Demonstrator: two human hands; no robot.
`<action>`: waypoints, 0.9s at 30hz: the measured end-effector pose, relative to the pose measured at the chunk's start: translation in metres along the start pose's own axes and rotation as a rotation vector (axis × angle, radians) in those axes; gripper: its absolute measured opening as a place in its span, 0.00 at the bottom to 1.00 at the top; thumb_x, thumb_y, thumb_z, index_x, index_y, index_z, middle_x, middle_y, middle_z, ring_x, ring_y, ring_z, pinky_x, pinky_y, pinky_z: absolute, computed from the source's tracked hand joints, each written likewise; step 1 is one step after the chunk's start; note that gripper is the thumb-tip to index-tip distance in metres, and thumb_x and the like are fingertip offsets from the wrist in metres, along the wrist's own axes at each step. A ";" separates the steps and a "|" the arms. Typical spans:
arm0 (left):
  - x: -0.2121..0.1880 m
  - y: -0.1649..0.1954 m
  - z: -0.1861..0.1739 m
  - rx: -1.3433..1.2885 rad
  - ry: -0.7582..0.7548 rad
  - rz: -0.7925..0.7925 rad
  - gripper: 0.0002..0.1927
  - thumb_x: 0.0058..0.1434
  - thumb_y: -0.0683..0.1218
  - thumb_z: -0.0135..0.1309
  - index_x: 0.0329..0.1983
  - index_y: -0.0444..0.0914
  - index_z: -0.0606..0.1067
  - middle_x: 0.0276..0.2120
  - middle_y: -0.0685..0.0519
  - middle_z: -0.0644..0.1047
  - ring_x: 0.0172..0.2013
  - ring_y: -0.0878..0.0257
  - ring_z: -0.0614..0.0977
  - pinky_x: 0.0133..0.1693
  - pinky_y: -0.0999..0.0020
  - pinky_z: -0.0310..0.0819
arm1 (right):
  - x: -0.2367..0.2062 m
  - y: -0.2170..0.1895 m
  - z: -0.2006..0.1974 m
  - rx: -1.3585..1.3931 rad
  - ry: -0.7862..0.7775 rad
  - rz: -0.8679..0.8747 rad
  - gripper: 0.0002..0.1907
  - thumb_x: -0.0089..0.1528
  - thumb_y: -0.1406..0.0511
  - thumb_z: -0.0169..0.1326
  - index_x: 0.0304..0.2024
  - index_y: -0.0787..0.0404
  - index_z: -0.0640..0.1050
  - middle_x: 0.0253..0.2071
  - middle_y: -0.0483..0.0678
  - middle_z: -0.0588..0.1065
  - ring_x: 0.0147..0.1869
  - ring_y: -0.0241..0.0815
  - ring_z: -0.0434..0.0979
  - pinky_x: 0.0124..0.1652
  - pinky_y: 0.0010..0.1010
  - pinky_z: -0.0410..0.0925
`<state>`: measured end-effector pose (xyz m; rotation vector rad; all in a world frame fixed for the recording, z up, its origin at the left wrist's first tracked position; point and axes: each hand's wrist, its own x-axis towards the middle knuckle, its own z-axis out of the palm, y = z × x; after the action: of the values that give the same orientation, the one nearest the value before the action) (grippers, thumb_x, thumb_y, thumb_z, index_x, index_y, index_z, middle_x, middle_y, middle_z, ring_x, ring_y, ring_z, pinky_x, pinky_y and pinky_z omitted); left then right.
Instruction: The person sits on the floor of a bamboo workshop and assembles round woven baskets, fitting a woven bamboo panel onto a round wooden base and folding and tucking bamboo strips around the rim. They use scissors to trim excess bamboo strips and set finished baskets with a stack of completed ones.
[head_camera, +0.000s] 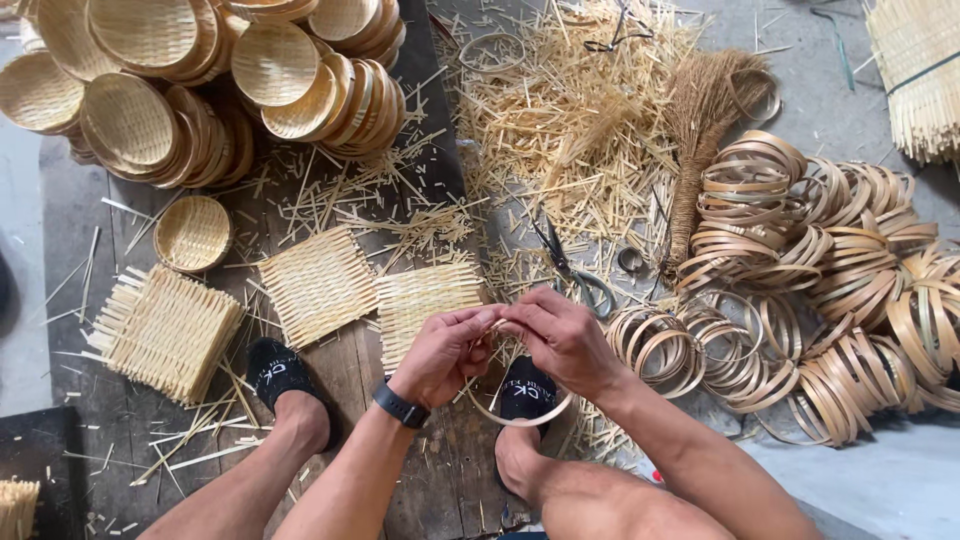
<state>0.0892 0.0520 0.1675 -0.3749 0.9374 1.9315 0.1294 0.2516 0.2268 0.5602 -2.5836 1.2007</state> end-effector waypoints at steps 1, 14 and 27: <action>-0.003 0.004 0.001 0.022 0.026 -0.025 0.11 0.68 0.45 0.51 0.48 0.38 0.81 0.24 0.60 0.72 0.22 0.72 0.65 0.22 0.77 0.56 | 0.001 0.000 0.003 0.035 -0.014 -0.007 0.12 0.60 0.69 0.63 0.47 0.62 0.81 0.41 0.49 0.77 0.41 0.44 0.81 0.38 0.31 0.75; 0.003 -0.013 0.007 0.046 0.337 -0.112 0.36 0.64 0.77 0.35 0.13 0.49 0.54 0.11 0.64 0.52 0.12 0.70 0.51 0.16 0.71 0.40 | -0.002 0.004 0.053 -0.269 -0.110 -0.144 0.03 0.58 0.71 0.60 0.34 0.64 0.79 0.28 0.47 0.70 0.34 0.42 0.72 0.29 0.31 0.69; -0.018 0.023 0.000 -0.338 -0.036 0.302 0.15 0.64 0.53 0.51 0.33 0.36 0.76 0.19 0.58 0.70 0.24 0.68 0.68 0.27 0.73 0.64 | -0.005 0.037 -0.015 1.222 -0.099 0.884 0.23 0.65 0.52 0.55 0.45 0.67 0.82 0.28 0.46 0.77 0.28 0.35 0.79 0.30 0.29 0.75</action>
<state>0.0789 0.0345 0.1882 -0.4086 0.6707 2.3749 0.1190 0.2859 0.2092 -0.4818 -1.8345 3.0523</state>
